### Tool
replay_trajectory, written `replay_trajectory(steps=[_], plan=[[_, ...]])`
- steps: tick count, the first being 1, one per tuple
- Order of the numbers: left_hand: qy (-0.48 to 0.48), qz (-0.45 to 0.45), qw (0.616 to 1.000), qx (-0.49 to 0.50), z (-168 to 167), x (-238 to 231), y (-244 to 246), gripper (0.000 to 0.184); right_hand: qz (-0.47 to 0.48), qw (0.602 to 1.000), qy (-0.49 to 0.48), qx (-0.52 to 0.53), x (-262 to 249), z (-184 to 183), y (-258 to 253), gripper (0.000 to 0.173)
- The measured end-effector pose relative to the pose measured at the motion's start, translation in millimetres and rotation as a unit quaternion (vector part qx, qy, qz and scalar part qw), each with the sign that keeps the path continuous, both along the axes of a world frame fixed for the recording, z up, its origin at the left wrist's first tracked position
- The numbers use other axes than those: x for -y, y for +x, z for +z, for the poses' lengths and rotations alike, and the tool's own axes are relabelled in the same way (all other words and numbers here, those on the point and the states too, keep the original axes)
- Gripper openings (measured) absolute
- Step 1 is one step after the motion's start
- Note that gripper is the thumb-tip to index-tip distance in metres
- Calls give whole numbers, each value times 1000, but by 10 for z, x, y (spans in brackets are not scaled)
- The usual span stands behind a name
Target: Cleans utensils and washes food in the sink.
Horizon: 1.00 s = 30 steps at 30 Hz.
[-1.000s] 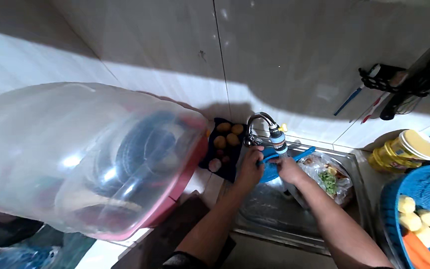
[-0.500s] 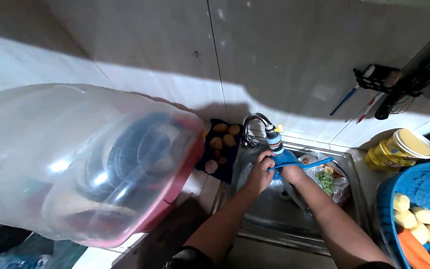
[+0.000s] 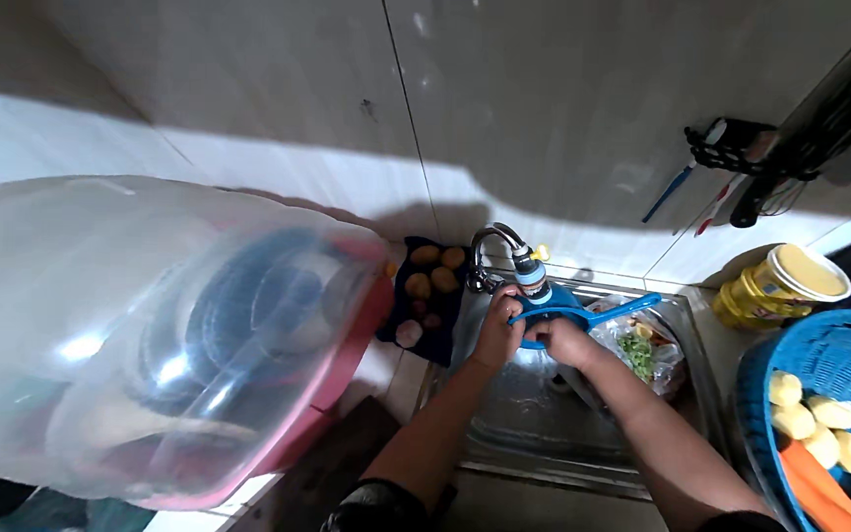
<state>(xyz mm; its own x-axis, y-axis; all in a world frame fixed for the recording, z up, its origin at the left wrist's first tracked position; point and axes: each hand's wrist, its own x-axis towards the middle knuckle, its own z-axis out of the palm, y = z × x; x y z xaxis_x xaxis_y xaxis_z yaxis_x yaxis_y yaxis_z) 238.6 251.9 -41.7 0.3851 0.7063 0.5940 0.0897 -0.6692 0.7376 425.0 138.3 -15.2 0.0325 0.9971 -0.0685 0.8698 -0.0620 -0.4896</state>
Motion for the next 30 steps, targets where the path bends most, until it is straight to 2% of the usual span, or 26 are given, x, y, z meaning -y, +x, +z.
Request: replay_trajectory(steps=[3, 4, 7, 8, 11, 13, 15, 17, 19, 20, 22, 23, 27, 30], plan=[[13, 2, 1000, -16, 45, 30, 24, 6, -57, 997, 35, 27, -100, -71, 23, 42], [16, 3, 999, -31, 69, 55, 24, 5, -43, 999, 22, 25, -101, -103, 16, 41], [35, 7, 994, -105, 146, 140, -9, 4, 22, 999, -47, -13, -150, -317, 60, 18], [48, 6, 992, -112, 116, 134, -21, 6, 24, 998, -57, -6, -184, -354, 81, 17], [79, 5, 992, -97, 10, 64, -62, 8, -40, 998, -44, 38, -256, -357, 122, 30], [89, 6, 991, -100, 69, 67, -90, 11, -31, 998, -37, 34, -256, -336, 62, 26], [89, 14, 988, -124, 200, 129, -108, 13, 24, 996, -88, -2, -217, -311, -21, 13], [80, 29, 987, -135, 213, 109, -111, 15, 63, 983, -160, -57, -200, -338, -27, 10], [78, 45, 982, -165, 142, 0, -132, 14, 14, 978, -174, -118, -232, -453, 36, 15], [72, 52, 976, -198, 150, -48, -174, 14, -29, 968, -171, -181, -246, -470, 73, 17], [25, 57, 960, -273, 280, -73, -303, 20, -84, 925, -206, -308, -228, -327, 124, 22], [-10, 66, 949, -308, 347, -56, -362, 26, -91, 908, -239, -331, -191, -226, 137, 24], [-138, 86, 898, -408, 512, 175, -528, 49, -99, 892, -328, -294, -90, 62, 101, 29], [-171, 85, 860, -474, 599, 351, -599, 53, -99, 875, -348, -321, -55, 390, 82, 31]])
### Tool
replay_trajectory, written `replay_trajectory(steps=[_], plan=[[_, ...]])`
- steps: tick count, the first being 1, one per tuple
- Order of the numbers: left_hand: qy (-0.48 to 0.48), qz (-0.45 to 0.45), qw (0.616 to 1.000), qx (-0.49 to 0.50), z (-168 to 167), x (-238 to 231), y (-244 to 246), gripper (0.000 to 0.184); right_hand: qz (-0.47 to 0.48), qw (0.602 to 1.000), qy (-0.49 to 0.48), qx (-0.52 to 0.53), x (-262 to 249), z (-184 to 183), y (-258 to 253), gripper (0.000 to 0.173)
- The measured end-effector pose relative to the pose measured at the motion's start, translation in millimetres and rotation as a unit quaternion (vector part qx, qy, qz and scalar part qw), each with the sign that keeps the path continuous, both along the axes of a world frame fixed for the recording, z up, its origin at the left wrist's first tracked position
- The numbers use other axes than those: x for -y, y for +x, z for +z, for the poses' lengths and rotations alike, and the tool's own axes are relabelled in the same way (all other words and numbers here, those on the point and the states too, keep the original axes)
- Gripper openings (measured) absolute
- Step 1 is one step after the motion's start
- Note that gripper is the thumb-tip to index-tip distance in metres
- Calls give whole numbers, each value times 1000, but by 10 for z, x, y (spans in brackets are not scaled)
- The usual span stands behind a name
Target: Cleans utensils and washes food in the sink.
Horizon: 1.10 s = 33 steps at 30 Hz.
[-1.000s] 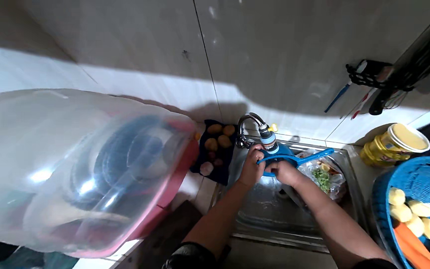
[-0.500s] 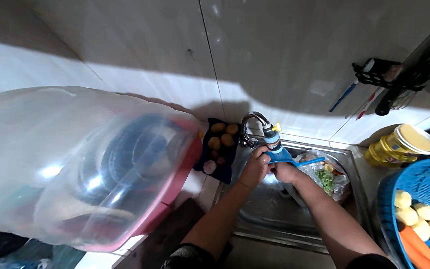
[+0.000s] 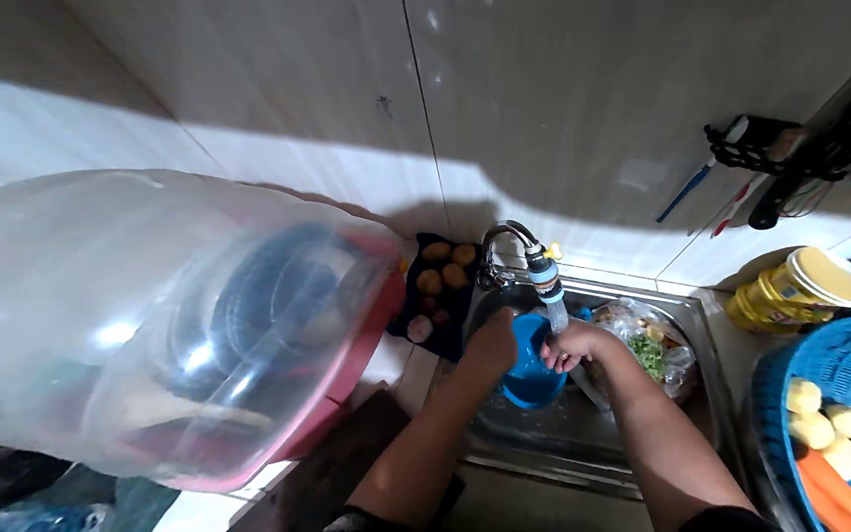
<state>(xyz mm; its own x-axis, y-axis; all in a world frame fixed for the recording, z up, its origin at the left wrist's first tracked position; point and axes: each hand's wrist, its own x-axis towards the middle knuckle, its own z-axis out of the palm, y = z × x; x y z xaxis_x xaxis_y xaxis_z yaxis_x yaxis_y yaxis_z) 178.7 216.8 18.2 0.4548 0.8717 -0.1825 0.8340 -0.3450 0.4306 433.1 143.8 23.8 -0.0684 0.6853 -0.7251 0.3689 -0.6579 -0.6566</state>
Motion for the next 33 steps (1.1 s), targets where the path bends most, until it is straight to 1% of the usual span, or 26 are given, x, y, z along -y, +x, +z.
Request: replay_trajectory(steps=[2, 3, 4, 5, 6, 7, 8, 9, 10, 11, 13, 14, 16, 18, 19, 21, 23, 24, 25, 27, 29, 30, 31, 32, 33], plan=[[-6, -8, 999, -41, -52, -23, -66, 48, -11, 1000, 1, -15, 12, 129, 83, 30], [-3, -24, 998, -54, -152, -69, -111, 46, -29, 999, 12, -6, -6, 130, 150, 30], [-3, -51, 997, -61, -334, -138, -140, 44, -50, 998, 29, 18, -39, 109, 211, 31], [-4, -82, 995, -56, -561, -207, -149, 40, -69, 994, 57, 68, -84, 57, 248, 32], [-8, -114, 992, -44, -799, -263, -126, 38, -78, 983, 88, 140, -137, 0, 253, 35], [-20, -142, 989, -26, -1018, -298, -63, 40, -75, 966, 124, 216, -210, -135, 255, 39], [-42, -164, 985, -5, -1184, -309, 31, 45, -62, 942, 161, 286, -286, -344, 257, 44], [-65, -187, 980, 21, -1308, -298, 130, 51, -50, 923, 189, 331, -340, -554, 246, 47], [-79, -209, 974, 47, -1377, -273, 214, 57, -41, 916, 196, 347, -340, -674, 200, 51], [-72, -219, 970, 71, -1407, -243, 274, 61, -29, 914, 192, 356, -317, -783, 150, 56], [-42, -191, 977, 80, -1306, -201, 315, 65, -15, 903, 208, 377, -245, -1159, 98, 66], [-30, -159, 984, 76, -1191, -200, 292, 61, -8, 896, 214, 390, -197, -1301, 76, 68], [-12, -84, 993, 78, -856, -232, 211, 48, -23, 902, 191, 387, -157, -1395, 34, 58], [-17, -12, 995, 102, -503, -326, 185, 47, -38, 905, 171, 388, -206, -1358, 50, 49], [-25, 17, 992, 126, -390, -406, 190, 49, -39, 900, 181, 394, -244, -1336, 59, 48], [-24, 47, 981, 186, -398, -626, 217, 54, -41, 882, 227, 412, -288, -1323, 55, 56], [-28, 46, 966, 252, -503, -833, 263, 58, -47, 885, 236, 399, -267, -1264, 13, 68], [-32, 42, 957, 285, -580, -930, 291, 57, -32, 887, 235, 396, -245, -1282, 3, 76], [-44, 39, 946, 320, -655, -1015, 318, 53, -11, 890, 228, 394, -222, -1291, -2, 80], [-110, 40, 916, 384, -755, -1124, 357, 46, 21, 892, 203, 403, -170, -1247, -10, 76], [-184, 52, 880, 435, -879, -1209, 401, 44, 5, 902, 176, 394, -102, -1173, -35, 74], [-204, 60, 867, 451, -928, -1252, 424, 43, -12, 909, 168, 382, -55, -1145, -46, 76], [-207, 65, 863, 456, -929, -1282, 443, 42, -26, 909, 177, 376, -5, -1178, -48, 79], [-195, 66, 871, 446, -874, -1293, 454, 40, -40, 906, 189, 376, 32, -1246, -53, 84], [-168, 62, 891, 417, -796, -1305, 466, 40, -36, 917, 162, 363, 54, -1187, -78, 90]])
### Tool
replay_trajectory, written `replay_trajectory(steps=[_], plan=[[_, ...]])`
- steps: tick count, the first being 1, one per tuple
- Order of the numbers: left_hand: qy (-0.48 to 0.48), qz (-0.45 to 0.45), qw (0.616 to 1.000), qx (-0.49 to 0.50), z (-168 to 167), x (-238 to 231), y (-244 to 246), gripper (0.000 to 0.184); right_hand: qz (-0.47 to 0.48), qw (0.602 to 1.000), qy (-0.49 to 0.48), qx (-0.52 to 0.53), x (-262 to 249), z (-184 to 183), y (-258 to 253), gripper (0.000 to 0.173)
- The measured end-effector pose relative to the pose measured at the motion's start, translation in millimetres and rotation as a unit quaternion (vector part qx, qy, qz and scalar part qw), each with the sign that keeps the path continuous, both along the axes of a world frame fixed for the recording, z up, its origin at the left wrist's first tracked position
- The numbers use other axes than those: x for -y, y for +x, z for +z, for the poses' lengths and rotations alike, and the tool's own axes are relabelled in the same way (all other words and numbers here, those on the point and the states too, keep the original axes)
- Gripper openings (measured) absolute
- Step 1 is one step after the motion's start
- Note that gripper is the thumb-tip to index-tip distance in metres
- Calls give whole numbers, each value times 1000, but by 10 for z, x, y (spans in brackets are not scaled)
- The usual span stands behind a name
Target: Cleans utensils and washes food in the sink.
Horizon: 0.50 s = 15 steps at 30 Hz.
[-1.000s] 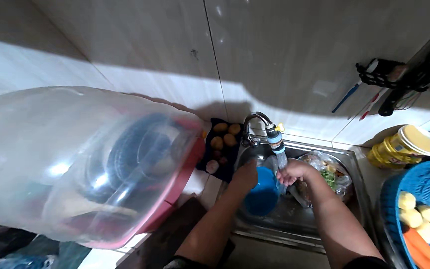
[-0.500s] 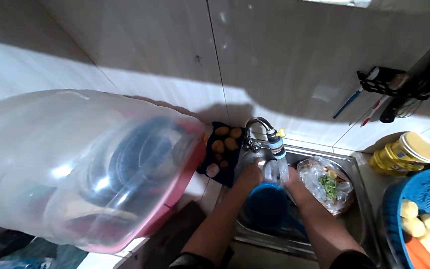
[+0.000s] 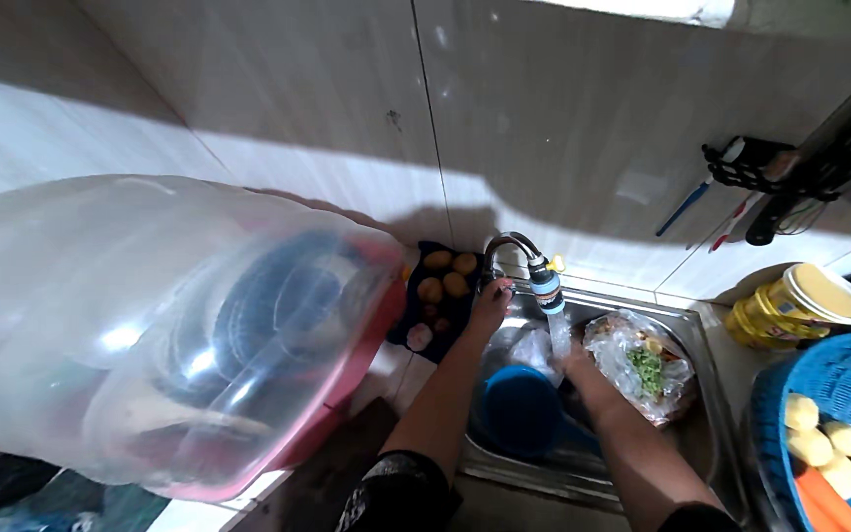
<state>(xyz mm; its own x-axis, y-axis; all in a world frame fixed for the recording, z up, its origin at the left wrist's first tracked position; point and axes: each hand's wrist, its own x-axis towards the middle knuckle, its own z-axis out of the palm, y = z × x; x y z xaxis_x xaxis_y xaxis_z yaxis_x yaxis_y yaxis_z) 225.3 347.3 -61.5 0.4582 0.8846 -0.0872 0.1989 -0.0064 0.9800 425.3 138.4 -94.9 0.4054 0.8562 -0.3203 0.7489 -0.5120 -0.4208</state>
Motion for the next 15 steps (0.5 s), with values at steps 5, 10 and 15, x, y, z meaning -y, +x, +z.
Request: replay_trajectory(steps=[5, 10, 15], plan=[[147, 8, 919, -365, 363, -52, 266, 43, -36, 999, -27, -1, -5, -264, 110, 99], [174, 5, 845, -506, 654, 34, 417, 52, -70, 995, -62, 21, -39, -594, 169, 94], [205, -20, 873, -442, 158, -63, 327, 60, -92, 993, -55, -43, -65, -850, 363, 66]])
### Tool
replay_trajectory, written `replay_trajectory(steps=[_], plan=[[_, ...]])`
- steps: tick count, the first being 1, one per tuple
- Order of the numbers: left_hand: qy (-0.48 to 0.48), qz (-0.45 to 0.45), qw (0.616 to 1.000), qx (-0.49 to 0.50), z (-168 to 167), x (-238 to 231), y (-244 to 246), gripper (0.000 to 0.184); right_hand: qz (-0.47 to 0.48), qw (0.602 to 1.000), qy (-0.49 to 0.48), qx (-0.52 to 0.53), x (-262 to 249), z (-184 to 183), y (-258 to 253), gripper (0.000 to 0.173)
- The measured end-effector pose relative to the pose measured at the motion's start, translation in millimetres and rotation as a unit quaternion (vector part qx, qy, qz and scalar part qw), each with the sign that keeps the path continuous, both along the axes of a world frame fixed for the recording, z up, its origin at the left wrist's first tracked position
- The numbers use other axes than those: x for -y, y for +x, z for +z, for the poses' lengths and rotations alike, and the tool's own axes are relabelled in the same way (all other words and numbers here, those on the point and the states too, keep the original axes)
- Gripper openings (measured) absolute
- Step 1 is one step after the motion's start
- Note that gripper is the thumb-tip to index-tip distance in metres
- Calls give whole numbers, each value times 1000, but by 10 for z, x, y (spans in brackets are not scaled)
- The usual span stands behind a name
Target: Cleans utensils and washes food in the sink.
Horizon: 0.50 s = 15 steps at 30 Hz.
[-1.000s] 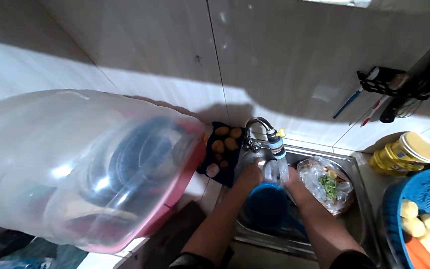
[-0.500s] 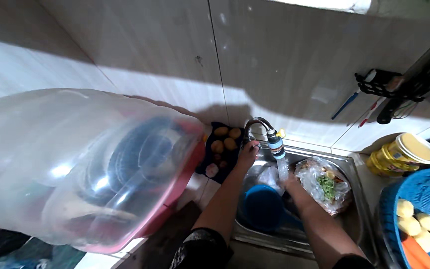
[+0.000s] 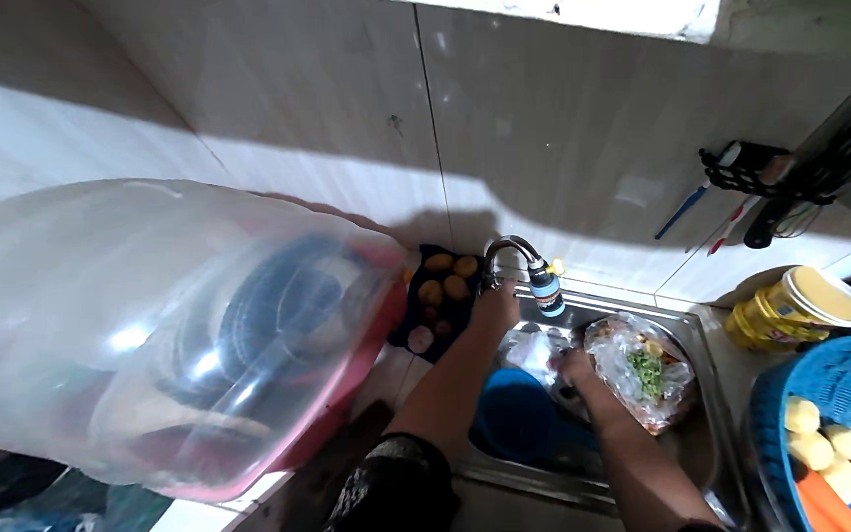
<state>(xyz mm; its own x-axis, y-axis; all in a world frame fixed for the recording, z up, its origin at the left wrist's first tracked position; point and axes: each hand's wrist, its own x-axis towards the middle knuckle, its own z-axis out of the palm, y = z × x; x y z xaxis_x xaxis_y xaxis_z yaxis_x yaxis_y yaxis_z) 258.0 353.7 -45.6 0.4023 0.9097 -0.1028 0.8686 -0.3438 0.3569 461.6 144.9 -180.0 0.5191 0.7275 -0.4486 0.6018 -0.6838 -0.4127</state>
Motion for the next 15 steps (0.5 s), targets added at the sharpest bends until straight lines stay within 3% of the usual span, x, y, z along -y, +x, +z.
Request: replay_trajectory(steps=[3, 5, 7, 11, 13, 15], plan=[[-34, -82, 996, 10, 145, 400, -150, 86, -20, 997, 64, -30, -35, 176, 34, 51], [-36, -121, 991, 52, 136, 696, -265, 73, -19, 990, 130, -55, -71, 406, 19, 42], [-30, -136, 985, 99, -37, 864, -321, 59, -3, 975, 192, -110, -44, 878, -58, 37], [2, -154, 958, 240, -38, 1099, -323, 78, 68, 953, 277, -104, 87, 1594, -77, 25], [14, -171, 937, 305, 91, 1158, -303, 67, 70, 943, 307, -109, 221, 1923, -20, 23], [26, -188, 917, 352, 255, 1205, -270, 36, 50, 934, 331, -126, 343, 2120, 33, 24]])
